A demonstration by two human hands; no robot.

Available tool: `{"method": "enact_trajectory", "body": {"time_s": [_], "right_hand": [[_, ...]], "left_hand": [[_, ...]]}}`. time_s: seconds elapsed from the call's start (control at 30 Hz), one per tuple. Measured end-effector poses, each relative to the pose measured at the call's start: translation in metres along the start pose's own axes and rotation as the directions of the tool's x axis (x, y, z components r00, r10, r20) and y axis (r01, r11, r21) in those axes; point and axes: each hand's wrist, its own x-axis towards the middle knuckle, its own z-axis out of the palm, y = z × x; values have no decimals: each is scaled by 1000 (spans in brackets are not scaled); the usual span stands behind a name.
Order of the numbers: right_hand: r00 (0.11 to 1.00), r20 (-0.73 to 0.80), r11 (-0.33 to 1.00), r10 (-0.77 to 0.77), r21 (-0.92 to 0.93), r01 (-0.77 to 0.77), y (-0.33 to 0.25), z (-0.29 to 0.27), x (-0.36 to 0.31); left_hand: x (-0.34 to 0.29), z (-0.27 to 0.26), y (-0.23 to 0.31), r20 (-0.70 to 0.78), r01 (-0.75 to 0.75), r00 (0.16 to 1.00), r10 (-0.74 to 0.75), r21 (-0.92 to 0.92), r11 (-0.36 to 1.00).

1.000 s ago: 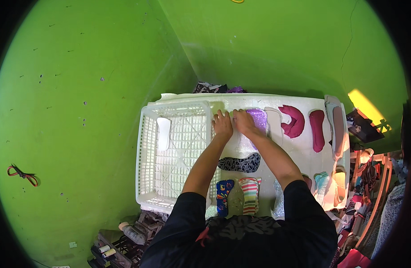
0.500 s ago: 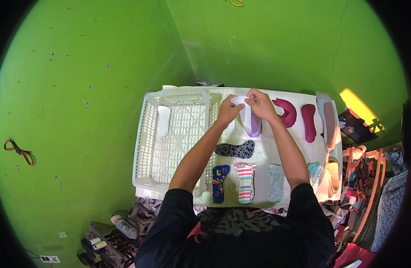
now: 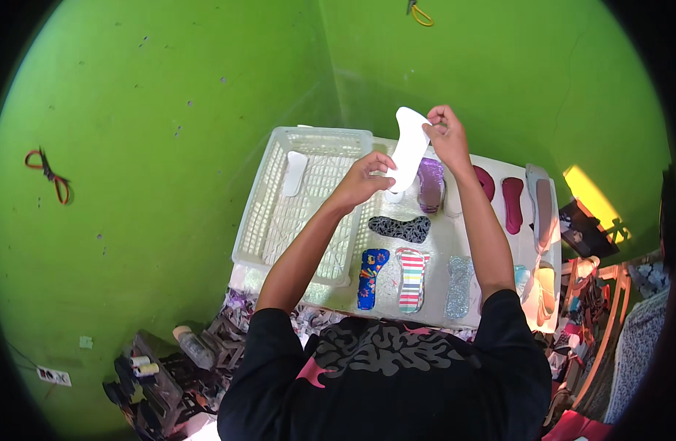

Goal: Organize various shoe insoles on a table and place them into a white plastic basket.

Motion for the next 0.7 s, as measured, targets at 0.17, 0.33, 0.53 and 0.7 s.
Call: {"method": "enact_trajectory", "body": {"time_s": [0.17,0.33,0.53,0.7], "right_hand": [[981,192,1000,-8,-28,14,-15,32,2],[955,296,998,-31,-49,48,-8,84,-6],[902,423,972,-91,-161,173,12,138,-20],[847,531,964,-1,-225,141,42,175,-28]], "left_hand": [[-44,-22,21,-36,65,997,-64,20,998],[-73,-62,10,-179,139,977,-116,117,983],[-107,-108,-24,-341,191,930,-139,125,974],[-125,-139,-56,-446,242,884,-136,190,951]]}}
